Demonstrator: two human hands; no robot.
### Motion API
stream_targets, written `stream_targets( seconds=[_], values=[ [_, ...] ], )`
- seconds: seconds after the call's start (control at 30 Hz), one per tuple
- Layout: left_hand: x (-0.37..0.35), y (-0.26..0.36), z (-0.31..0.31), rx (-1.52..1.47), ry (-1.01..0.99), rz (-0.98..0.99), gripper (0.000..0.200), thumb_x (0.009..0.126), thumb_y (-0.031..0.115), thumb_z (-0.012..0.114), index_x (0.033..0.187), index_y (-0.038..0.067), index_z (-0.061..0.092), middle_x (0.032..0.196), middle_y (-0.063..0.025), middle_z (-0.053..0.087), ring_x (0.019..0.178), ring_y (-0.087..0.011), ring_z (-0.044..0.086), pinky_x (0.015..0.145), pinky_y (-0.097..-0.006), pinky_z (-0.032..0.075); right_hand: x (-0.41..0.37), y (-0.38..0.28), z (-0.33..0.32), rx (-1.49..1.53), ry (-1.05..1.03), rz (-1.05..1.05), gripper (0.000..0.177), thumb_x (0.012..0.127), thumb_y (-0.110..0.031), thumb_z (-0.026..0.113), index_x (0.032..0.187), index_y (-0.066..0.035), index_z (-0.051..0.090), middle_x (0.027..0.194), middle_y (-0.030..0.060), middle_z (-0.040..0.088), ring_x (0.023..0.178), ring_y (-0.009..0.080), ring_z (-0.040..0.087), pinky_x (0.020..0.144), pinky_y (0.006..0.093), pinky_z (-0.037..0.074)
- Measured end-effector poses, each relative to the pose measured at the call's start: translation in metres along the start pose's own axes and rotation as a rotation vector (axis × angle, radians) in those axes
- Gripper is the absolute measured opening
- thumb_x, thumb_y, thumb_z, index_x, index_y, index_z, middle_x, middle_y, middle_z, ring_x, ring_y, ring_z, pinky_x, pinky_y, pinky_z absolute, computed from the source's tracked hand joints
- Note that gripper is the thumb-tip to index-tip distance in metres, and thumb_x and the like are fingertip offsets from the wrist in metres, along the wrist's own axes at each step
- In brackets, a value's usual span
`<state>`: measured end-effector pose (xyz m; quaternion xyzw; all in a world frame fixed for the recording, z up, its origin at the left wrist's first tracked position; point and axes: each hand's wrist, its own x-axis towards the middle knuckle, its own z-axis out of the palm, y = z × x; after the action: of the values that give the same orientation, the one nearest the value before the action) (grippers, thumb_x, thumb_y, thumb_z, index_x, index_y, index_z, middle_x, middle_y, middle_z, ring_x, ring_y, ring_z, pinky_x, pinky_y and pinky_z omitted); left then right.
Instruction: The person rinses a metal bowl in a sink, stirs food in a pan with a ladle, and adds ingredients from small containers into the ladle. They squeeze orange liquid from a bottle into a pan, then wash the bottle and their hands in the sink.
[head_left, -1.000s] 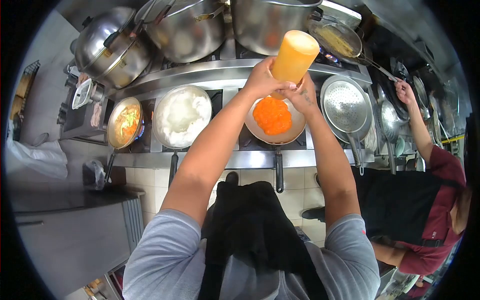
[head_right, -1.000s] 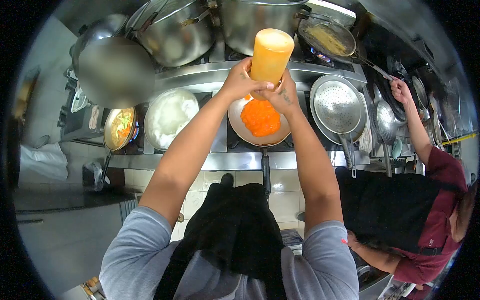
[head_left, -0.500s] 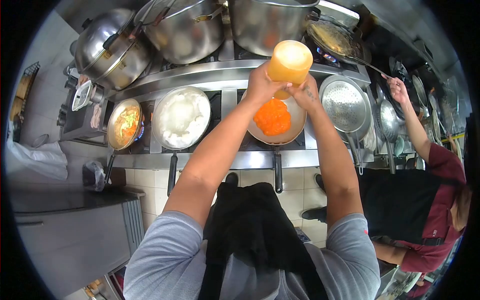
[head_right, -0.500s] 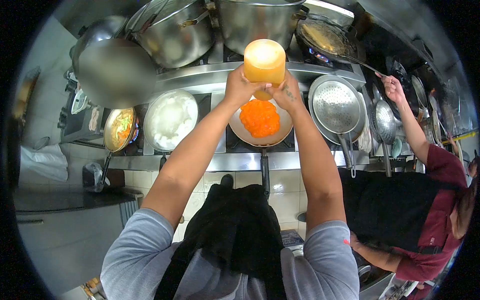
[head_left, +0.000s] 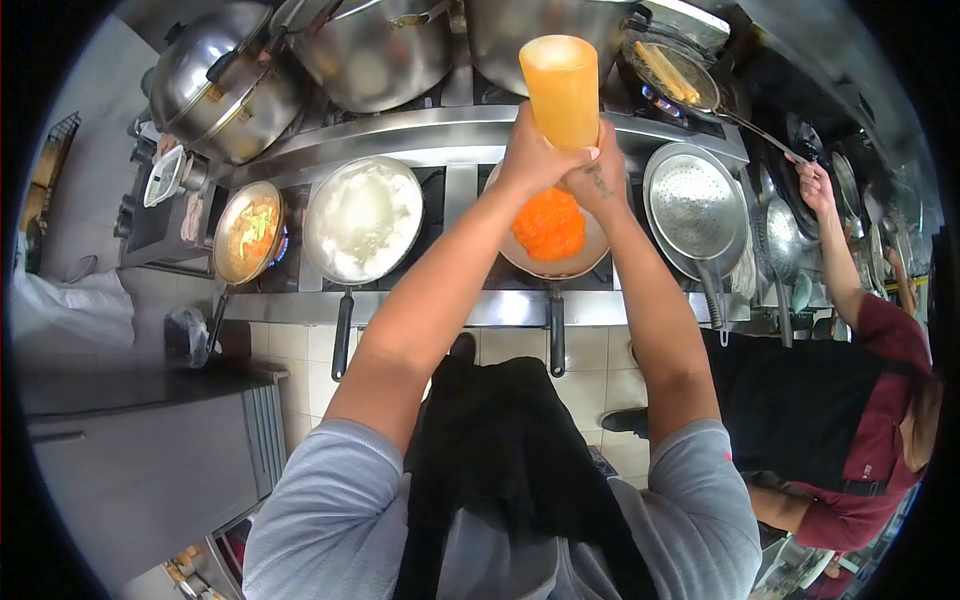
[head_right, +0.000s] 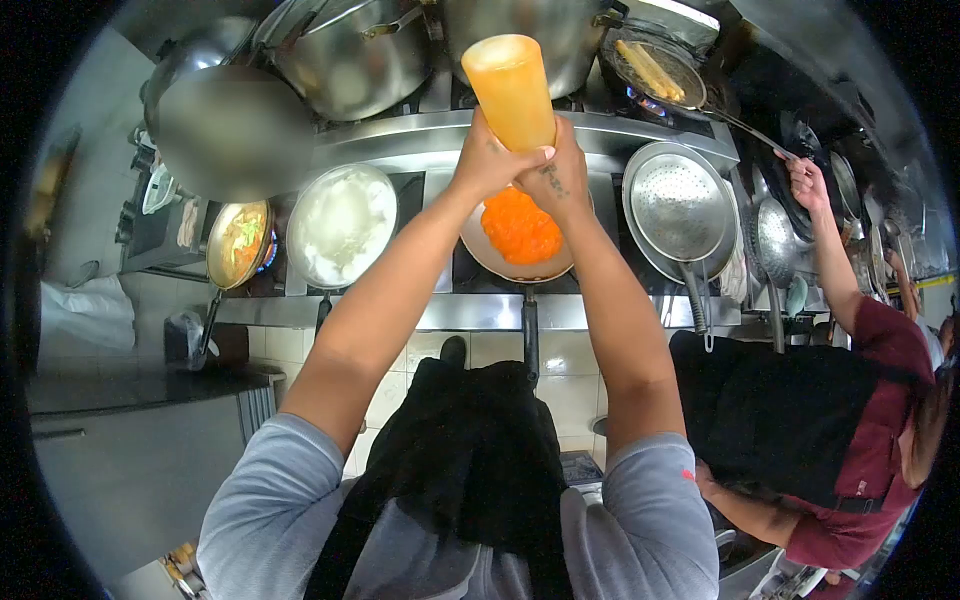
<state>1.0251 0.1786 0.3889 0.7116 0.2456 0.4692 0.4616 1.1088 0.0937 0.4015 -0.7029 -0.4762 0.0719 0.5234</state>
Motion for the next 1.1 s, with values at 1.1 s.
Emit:
stream_targets(
  seconds=[1.1],
  values=[
    [-0.046,0.053,-0.050,-0.006,-0.238,0.058,0.094,0.076,0.035,0.074,0.145,0.000,0.020,0.140,-0.0198,0.040,0.133,-0.0279,0.037,0.110,-0.0397,0.029,0.009,-0.013,-0.017,0.306,0.049,-0.111,0.060,0.066,-0.017,0.083,0.115,0.000,0.054,0.103,0.0112,0.064,0.091,0.0241,0.064,0.081,0.0339,0.051]
  ],
)
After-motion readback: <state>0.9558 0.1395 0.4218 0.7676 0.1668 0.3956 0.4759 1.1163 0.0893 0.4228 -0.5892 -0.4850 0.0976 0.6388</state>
